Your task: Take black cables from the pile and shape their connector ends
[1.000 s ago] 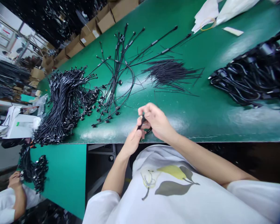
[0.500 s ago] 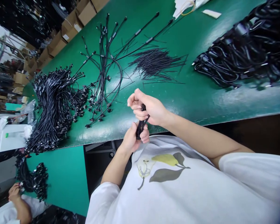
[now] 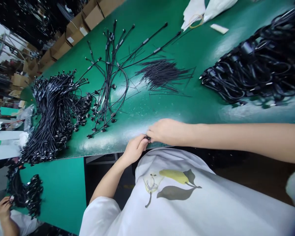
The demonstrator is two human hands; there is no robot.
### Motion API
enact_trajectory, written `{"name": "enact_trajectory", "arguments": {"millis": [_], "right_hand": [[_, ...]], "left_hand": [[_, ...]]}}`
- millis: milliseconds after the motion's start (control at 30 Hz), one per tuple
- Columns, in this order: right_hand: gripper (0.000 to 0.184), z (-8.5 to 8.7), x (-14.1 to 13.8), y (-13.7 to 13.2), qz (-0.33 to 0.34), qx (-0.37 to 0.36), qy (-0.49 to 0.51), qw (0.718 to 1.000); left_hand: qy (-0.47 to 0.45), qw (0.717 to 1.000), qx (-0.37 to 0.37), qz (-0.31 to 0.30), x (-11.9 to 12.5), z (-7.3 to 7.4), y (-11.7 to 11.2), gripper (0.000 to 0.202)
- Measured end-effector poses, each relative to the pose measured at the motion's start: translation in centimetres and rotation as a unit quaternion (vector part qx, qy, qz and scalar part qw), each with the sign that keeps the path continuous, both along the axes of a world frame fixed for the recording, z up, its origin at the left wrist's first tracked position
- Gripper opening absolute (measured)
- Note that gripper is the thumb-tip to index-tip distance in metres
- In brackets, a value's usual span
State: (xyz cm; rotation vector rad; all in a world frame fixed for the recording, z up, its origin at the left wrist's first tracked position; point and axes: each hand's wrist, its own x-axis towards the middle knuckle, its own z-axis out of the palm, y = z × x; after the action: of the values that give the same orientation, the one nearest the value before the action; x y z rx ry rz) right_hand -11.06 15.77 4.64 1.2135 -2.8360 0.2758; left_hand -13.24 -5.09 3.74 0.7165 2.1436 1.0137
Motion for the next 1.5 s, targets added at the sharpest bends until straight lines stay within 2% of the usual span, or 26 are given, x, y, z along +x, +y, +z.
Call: {"name": "enact_trajectory", "arguments": {"millis": [133, 233, 333, 400, 467, 533, 600, 667, 700, 733, 800, 867, 933, 1033, 1100, 1167, 1233, 1267, 1333, 1400, 1433, 1500], "right_hand": [[0.014, -0.7, 0.8, 0.0, 0.025, 0.040, 0.070, 0.996], [0.016, -1.0, 0.8, 0.2, 0.032, 0.046, 0.033, 0.998], [0.020, -1.3, 0.5, 0.2, 0.063, 0.043, 0.008, 0.997], [0.020, -1.4, 0.5, 0.4, 0.065, 0.034, -0.028, 0.997], [0.017, -1.3, 0.4, 1.4, 0.051, -0.007, -0.091, 0.994], [0.017, -1.3, 0.1, 3.5, -0.019, -0.091, -0.130, 0.987], [0.019, -1.5, -0.3, 6.4, -0.195, -0.156, -0.102, 0.963], [0.019, -2.3, -0.7, 9.2, -0.396, -0.131, -0.050, 0.908], [0.019, -2.9, -0.9, 10.4, -0.463, -0.091, -0.037, 0.881], [0.018, -3.5, -1.0, 11.3, -0.499, -0.046, -0.036, 0.865], [0.018, -4.5, -1.0, 12.3, -0.507, 0.013, -0.052, 0.860], [0.016, -4.9, -0.7, 12.7, -0.497, 0.008, -0.059, 0.866], [0.012, -4.8, -0.1, 12.7, -0.501, -0.049, -0.061, 0.862], [0.011, -4.2, 0.8, 11.7, -0.477, -0.213, -0.147, 0.840], [0.015, -3.9, 1.3, 9.6, -0.413, -0.353, -0.260, 0.799], [0.020, -3.9, 1.7, 6.6, -0.336, -0.477, -0.345, 0.735], [0.026, -4.0, 1.9, 3.5, -0.284, -0.553, -0.377, 0.687], [0.027, -4.1, 2.0, 2.2, -0.269, -0.566, -0.386, 0.677], [0.027, -4.2, 2.2, 0.3, -0.251, -0.545, -0.407, 0.689], [0.026, -4.2, 2.4, -0.7, -0.241, -0.487, -0.413, 0.731], [0.024, -4.1, 2.5, -1.0, -0.237, -0.454, -0.392, 0.764], [0.021, -3.9, 2.5, -1.3, -0.236, -0.373, -0.276, 0.854]], "left_hand": [[-0.023, 1.000, -0.001, 0.002, 0.4, -0.4, 0.4, 0.034], [-0.142, 0.988, 0.061, 0.023, 0.4, -0.7, 0.8, 0.038], [-0.278, 0.951, 0.127, 0.051, 0.6, -1.0, 1.2, 0.038], [-0.297, 0.945, 0.126, 0.059, 0.9, -1.3, 1.2, 0.039], [-0.282, 0.952, 0.103, 0.060, 1.3, -1.8, 1.0, 0.040], [-0.262, 0.956, 0.095, 0.087, 1.5, -2.1, 0.8, 0.041], [-0.252, 0.947, 0.121, 0.157, 1.3, -2.2, 0.6, 0.040], [-0.256, 0.921, 0.174, 0.237, 0.9, -1.9, 0.9, 0.038], [-0.264, 0.905, 0.203, 0.266, 0.6, -1.6, 1.1, 0.038], [-0.276, 0.889, 0.230, 0.283, 0.3, -1.4, 1.5, 0.037], [-0.303, 0.867, 0.267, 0.291, 0.0, -0.9, 2.3, 0.036], [-0.321, 0.854, 0.288, 0.290, 0.1, -0.6, 3.0, 0.036], [-0.331, 0.845, 0.303, 0.292, 0.3, -0.4, 3.4, 0.037], [-0.342, 0.831, 0.319, 0.302, 0.6, -0.3, 3.8, 0.039], [-0.358, 0.822, 0.324, 0.301, 0.8, -0.3, 4.1, 0.040], [-0.379, 0.814, 0.328, 0.293, 1.0, -0.4, 4.3, 0.044], [-0.396, 0.806, 0.334, 0.287, 1.3, -0.7, 4.3, 0.049], [-0.400, 0.803, 0.337, 0.285, 1.4, -0.8, 4.3, 0.052], [-0.392, 0.806, 0.340, 0.285, 1.6, -1.2, 3.9, 0.054], [-0.345, 0.833, 0.332, 0.278, 1.7, -1.6, 3.3, 0.053], [-0.301, 0.857, 0.317, 0.272, 1.8, -1.8, 3.1, 0.051], [-0.176, 0.914, 0.261, 0.255, 1.7, -2.3, 2.6, 0.046]]}}
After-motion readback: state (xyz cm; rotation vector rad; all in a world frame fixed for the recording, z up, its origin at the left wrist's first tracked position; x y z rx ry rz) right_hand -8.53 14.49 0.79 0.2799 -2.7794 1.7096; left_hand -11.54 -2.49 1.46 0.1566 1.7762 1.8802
